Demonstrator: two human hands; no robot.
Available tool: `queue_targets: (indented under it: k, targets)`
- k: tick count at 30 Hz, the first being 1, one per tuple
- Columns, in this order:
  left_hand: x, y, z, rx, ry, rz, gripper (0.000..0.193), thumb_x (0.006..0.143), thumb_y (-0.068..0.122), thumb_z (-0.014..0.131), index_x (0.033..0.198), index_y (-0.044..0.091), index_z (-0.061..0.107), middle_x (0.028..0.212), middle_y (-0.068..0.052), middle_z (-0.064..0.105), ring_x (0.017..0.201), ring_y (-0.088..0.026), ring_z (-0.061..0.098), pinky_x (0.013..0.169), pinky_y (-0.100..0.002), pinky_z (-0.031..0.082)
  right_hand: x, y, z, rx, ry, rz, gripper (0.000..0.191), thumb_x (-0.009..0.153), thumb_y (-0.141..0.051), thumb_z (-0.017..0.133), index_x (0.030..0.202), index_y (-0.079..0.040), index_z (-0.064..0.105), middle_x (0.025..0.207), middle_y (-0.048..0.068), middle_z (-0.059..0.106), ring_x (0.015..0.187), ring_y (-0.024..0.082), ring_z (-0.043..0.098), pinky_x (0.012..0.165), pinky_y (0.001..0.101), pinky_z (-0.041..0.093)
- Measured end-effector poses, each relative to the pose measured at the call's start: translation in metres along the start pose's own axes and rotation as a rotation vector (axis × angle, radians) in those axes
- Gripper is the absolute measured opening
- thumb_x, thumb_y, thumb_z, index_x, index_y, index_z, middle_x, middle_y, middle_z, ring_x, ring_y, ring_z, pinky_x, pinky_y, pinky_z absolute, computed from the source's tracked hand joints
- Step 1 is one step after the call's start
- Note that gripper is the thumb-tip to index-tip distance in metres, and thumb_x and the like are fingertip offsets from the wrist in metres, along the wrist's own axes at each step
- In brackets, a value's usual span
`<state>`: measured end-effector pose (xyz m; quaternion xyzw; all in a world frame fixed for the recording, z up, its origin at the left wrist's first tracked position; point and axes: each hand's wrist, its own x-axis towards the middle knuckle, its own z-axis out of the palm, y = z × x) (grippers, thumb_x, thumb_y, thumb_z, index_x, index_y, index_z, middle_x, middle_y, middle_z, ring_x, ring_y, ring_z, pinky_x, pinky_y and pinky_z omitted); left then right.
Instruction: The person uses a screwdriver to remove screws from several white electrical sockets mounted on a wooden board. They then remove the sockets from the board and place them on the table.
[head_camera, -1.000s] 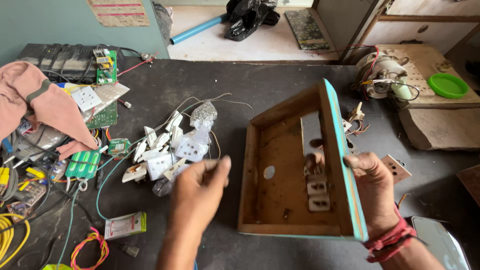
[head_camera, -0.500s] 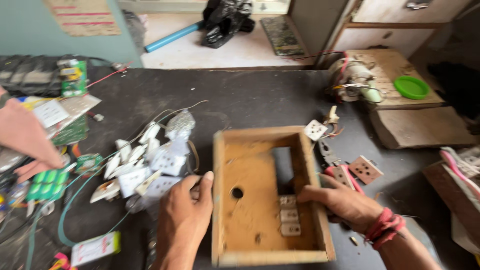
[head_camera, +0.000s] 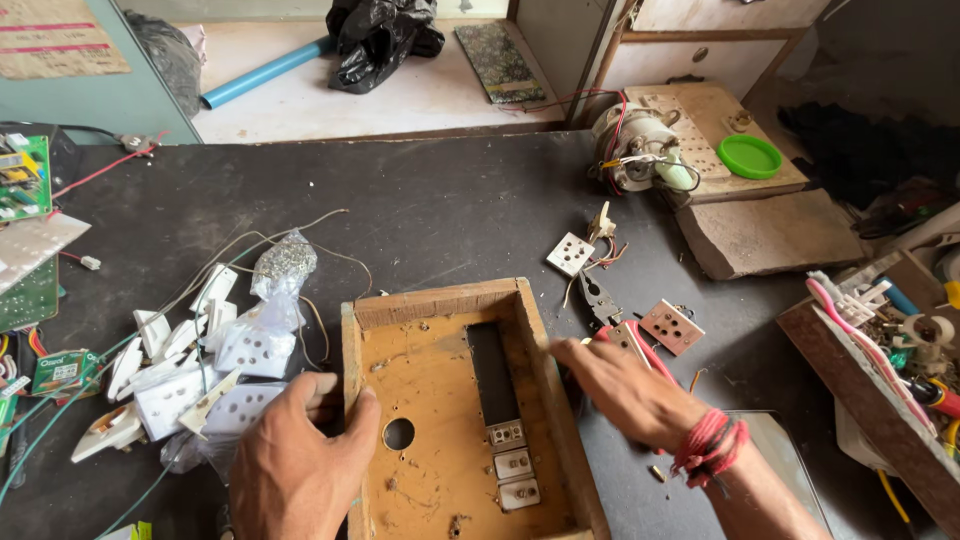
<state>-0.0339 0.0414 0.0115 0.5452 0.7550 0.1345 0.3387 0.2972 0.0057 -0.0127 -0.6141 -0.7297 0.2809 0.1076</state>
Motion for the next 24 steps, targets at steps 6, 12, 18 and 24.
queue_targets:
  k: [6, 12, 18, 24]
  targets:
    - [-0.002, 0.004, 0.005, 0.010, 0.055, 0.079, 0.045, 0.088, 0.041, 0.068, 0.118, 0.008, 0.064, 0.094, -0.014, 0.079, 0.083, -0.029, 0.079, 0.085, -0.042, 0.060, -0.004, -0.043, -0.031, 0.296, 0.119, 0.241, 0.051, 0.100, -0.029, 0.050, 0.150, -0.022, 0.053, 0.107, 0.003, 0.071, 0.088, 0.017, 0.067, 0.082, 0.0324, 0.059]
    - [-0.001, 0.003, 0.016, -0.275, 0.024, 0.020, 0.054, 0.092, 0.040, 0.061, 0.133, 0.007, 0.049, 0.108, -0.018, 0.074, 0.094, -0.029, 0.073, 0.087, -0.044, 0.058, -0.013, -0.087, -0.057, 0.600, 0.513, 0.040, 0.036, 0.096, -0.021, 0.062, 0.128, -0.005, 0.065, 0.107, 0.007, 0.074, 0.096, 0.015, 0.069, 0.083, 0.0292, 0.059]
    - [0.005, -0.009, 0.014, -0.554, 0.034, -0.069, 0.061, 0.089, 0.043, 0.064, 0.136, 0.007, 0.053, 0.119, -0.015, 0.068, 0.104, -0.025, 0.067, 0.091, -0.045, 0.052, -0.017, -0.097, -0.063, 0.729, 0.587, -0.064, 0.022, 0.095, -0.013, 0.074, 0.102, 0.002, 0.060, 0.098, 0.010, 0.073, 0.093, 0.017, 0.072, 0.080, 0.0289, 0.061]
    - [0.014, -0.029, -0.002, -0.806, -0.004, -0.108, 0.057, 0.081, 0.041, 0.068, 0.126, 0.006, 0.067, 0.116, -0.021, 0.073, 0.098, -0.031, 0.069, 0.085, -0.049, 0.054, -0.011, -0.158, -0.057, -0.136, -0.059, 0.349, 0.031, 0.091, -0.029, 0.081, 0.116, -0.014, 0.071, 0.088, 0.009, 0.077, 0.082, 0.025, 0.077, 0.075, 0.0353, 0.064]
